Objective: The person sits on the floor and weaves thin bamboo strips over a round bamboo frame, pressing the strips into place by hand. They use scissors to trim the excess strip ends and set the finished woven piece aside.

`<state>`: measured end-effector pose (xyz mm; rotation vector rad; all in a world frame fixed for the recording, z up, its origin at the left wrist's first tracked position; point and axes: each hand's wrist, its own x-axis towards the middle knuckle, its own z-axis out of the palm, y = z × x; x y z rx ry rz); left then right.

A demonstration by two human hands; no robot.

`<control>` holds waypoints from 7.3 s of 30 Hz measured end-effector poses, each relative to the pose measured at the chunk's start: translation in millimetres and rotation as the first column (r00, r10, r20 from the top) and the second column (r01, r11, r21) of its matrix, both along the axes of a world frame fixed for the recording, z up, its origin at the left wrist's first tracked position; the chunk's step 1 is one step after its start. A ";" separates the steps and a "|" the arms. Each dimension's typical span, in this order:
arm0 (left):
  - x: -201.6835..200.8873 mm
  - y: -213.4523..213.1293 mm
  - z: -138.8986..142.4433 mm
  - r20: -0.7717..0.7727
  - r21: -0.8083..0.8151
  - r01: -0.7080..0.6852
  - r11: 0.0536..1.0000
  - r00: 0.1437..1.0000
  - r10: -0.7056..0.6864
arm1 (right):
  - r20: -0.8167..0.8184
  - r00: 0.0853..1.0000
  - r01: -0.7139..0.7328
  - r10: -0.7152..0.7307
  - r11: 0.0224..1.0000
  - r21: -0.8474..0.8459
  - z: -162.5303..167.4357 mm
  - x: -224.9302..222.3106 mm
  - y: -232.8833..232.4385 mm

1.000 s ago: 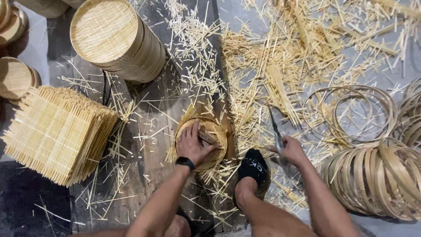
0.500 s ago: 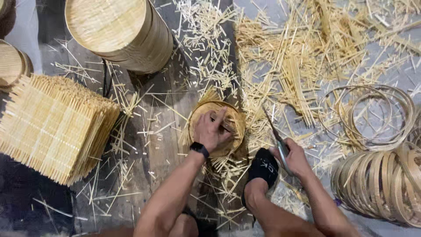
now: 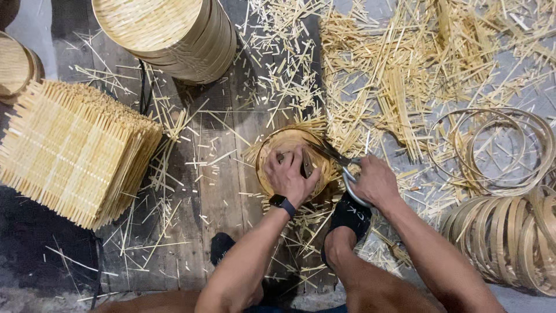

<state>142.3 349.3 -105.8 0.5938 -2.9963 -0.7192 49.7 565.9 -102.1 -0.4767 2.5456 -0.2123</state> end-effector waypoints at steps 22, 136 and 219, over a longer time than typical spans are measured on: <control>-10.0 -44.7 -7.0 -0.051 0.020 0.581 0.813 0.813 -0.580 | -0.343 0.915 -0.215 0.213 0.976 0.032 -49.8 -33.6 16.4; -0.6 -66.6 3.7 0.125 0.170 0.720 0.673 0.662 -0.739 | -0.234 0.877 -0.392 0.420 0.907 0.157 -39.3 -63.0 -25.9; 85.6 -14.8 -72.7 0.575 0.818 -0.499 -0.287 0.735 0.359 | 0.908 0.286 0.932 -0.307 0.311 -0.189 -56.3 57.9 -24.8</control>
